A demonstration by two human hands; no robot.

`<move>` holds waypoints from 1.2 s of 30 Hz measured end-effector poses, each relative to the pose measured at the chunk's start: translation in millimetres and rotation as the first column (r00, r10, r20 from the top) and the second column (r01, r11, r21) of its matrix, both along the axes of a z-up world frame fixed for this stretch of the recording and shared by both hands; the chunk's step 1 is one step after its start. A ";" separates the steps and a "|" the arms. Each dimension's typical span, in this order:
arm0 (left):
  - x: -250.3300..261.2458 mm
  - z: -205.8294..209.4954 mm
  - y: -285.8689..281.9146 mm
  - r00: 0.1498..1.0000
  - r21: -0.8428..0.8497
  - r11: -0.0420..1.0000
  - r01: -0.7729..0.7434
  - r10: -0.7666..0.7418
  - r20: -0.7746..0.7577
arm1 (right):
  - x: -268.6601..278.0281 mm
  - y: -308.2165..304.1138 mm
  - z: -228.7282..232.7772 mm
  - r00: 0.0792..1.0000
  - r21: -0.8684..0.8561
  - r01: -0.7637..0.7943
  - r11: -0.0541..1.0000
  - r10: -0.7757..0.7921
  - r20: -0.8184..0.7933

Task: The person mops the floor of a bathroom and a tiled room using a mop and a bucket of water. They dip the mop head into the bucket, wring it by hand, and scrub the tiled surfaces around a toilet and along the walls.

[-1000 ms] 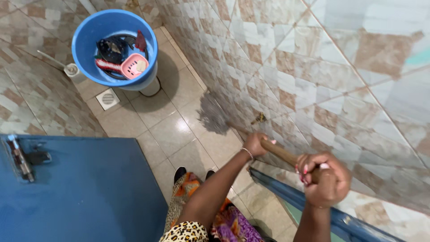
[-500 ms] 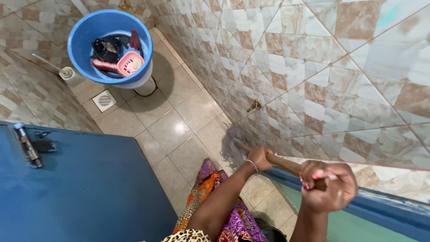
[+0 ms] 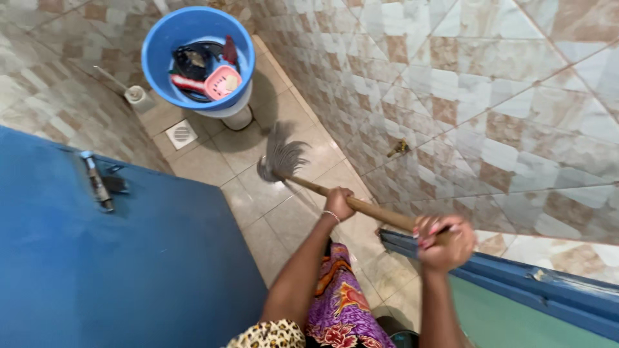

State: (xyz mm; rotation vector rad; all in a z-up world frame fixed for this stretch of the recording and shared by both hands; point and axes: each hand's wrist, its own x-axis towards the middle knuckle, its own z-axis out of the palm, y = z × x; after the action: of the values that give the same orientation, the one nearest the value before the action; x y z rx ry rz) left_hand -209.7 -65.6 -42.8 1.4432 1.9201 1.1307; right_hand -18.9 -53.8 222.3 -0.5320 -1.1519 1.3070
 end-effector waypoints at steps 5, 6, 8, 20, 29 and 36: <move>40.2 55.0 -37.7 0.951 -0.207 0.957 -0.201 0.241 0.191 | -21.9 43.8 68.6 0.953 -0.166 -0.253 0.953 0.275 0.127; 49.4 63.0 -48.4 0.919 -0.283 0.933 -0.222 0.297 0.258 | -28.6 39.5 74.5 0.953 -0.161 -0.244 0.956 0.267 0.145; 64.7 76.2 -67.0 0.911 -0.073 0.930 -0.360 0.367 0.189 | -45.7 31.3 77.3 0.953 -0.145 -0.224 0.964 0.248 0.175; -34.3 50.0 -60.0 0.969 0.146 0.958 -0.246 0.240 0.056 | -57.5 -62.4 38.3 0.961 0.140 -0.277 0.951 0.275 0.032; -43.7 76.0 -94.7 0.845 -0.303 0.867 -0.395 0.472 0.251 | -111.7 0.8 60.0 0.910 -0.135 -0.401 0.906 0.411 0.054; -28.8 87.4 -146.9 0.793 0.082 0.792 -0.606 0.592 0.146 | -135.1 -39.4 68.4 0.878 -0.145 -0.472 0.869 0.479 0.014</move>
State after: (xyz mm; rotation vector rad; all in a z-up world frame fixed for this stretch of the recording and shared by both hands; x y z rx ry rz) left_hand -238.5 -212.6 44.6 0.7897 2.3336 1.5937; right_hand -153.9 -93.2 290.6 -0.3908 -1.2894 1.8191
